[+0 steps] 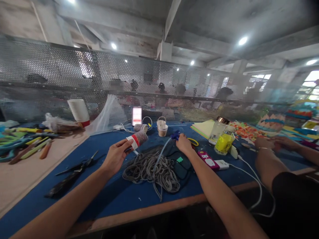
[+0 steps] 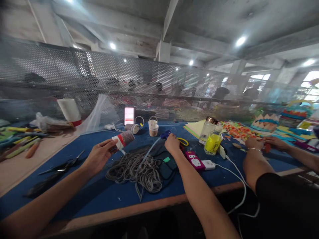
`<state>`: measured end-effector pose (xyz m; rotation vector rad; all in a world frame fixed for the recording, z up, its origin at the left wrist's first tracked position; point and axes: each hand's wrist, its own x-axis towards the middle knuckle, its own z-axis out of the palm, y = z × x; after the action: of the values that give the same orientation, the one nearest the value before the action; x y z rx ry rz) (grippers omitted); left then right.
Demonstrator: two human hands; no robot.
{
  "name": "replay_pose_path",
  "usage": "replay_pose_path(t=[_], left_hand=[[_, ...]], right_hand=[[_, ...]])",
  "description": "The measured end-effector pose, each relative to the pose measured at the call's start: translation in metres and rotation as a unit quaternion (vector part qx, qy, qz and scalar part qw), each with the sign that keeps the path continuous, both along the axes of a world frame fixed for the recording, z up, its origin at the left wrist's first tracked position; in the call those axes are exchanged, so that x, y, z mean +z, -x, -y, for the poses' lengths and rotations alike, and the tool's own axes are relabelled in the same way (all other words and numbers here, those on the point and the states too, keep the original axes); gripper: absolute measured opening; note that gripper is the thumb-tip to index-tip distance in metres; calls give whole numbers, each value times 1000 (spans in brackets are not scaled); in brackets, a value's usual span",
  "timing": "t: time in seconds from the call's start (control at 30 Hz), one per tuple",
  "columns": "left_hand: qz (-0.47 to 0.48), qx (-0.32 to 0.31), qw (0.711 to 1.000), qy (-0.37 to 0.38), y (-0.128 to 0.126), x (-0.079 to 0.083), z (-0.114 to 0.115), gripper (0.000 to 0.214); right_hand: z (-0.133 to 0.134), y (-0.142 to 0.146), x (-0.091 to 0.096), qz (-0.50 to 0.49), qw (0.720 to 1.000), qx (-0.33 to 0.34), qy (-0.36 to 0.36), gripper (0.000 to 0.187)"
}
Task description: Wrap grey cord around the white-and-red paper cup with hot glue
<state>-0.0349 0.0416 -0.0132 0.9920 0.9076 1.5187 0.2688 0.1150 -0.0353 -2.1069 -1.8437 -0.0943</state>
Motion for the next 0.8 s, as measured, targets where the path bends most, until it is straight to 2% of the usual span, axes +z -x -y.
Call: replay_pose_path(t=[0.2,0.47,0.67,0.8], left_hand=[[-1,-9,1000,2,-2,1,1,30],[11,-45,999,9,-4,3,5,28],[12,-64,998,8,-5,5,8,25],[27,-68,997,9,-5,4,8,25]], right_hand=[[-1,4,-5,30,999,-32,-6,37],[3,5,-8,68,997,-21,-20,34],[6,6,-5,78,997,-14,-14,35],[13,8,5,82,996,-12,-30,34]])
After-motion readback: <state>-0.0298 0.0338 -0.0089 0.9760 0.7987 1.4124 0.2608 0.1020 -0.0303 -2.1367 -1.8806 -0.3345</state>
